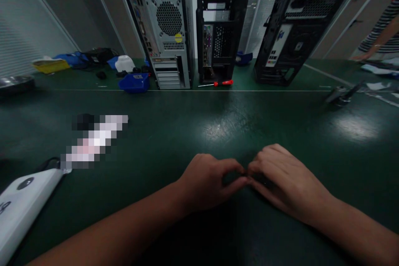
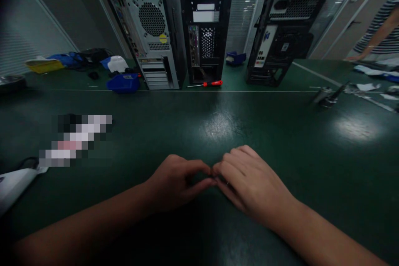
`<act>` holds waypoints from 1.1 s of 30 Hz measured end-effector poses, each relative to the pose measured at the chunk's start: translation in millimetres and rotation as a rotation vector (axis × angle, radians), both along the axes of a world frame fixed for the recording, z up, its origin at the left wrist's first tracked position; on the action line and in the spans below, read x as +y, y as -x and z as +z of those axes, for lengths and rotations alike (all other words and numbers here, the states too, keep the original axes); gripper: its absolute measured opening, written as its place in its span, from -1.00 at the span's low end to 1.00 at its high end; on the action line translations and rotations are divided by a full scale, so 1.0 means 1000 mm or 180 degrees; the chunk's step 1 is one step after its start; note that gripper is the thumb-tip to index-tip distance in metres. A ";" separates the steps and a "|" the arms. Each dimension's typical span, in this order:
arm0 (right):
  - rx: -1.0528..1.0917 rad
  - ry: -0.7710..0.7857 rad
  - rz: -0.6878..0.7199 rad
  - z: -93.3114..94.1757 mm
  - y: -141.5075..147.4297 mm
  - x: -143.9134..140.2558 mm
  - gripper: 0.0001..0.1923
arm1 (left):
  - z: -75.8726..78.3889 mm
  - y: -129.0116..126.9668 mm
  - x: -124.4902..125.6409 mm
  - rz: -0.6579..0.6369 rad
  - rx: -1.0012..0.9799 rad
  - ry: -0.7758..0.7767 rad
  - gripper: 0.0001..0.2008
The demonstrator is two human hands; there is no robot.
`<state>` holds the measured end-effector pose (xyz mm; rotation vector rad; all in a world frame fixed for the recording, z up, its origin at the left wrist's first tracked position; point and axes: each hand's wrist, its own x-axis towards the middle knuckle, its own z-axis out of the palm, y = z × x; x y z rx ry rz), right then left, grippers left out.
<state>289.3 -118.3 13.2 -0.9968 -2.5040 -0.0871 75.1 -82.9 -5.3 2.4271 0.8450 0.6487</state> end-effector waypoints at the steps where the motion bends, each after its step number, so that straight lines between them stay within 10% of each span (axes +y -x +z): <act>1: 0.0010 -0.0082 0.0065 0.001 0.000 0.000 -0.96 | -0.001 0.000 0.000 -0.0010 0.0006 -0.0043 -0.72; 10: -0.0194 0.0072 0.0132 0.005 -0.011 0.004 -0.83 | -0.002 0.001 -0.002 0.0113 0.0419 -0.0542 -0.60; 22: 0.0977 0.0988 -0.3538 -0.014 -0.208 0.061 -0.67 | 0.015 0.038 0.054 0.2156 0.2251 -0.0419 -0.49; 33: 0.1688 0.1030 -0.4076 -0.017 -0.200 0.060 -0.58 | 0.011 0.060 0.071 0.2205 0.2178 -0.0131 -0.43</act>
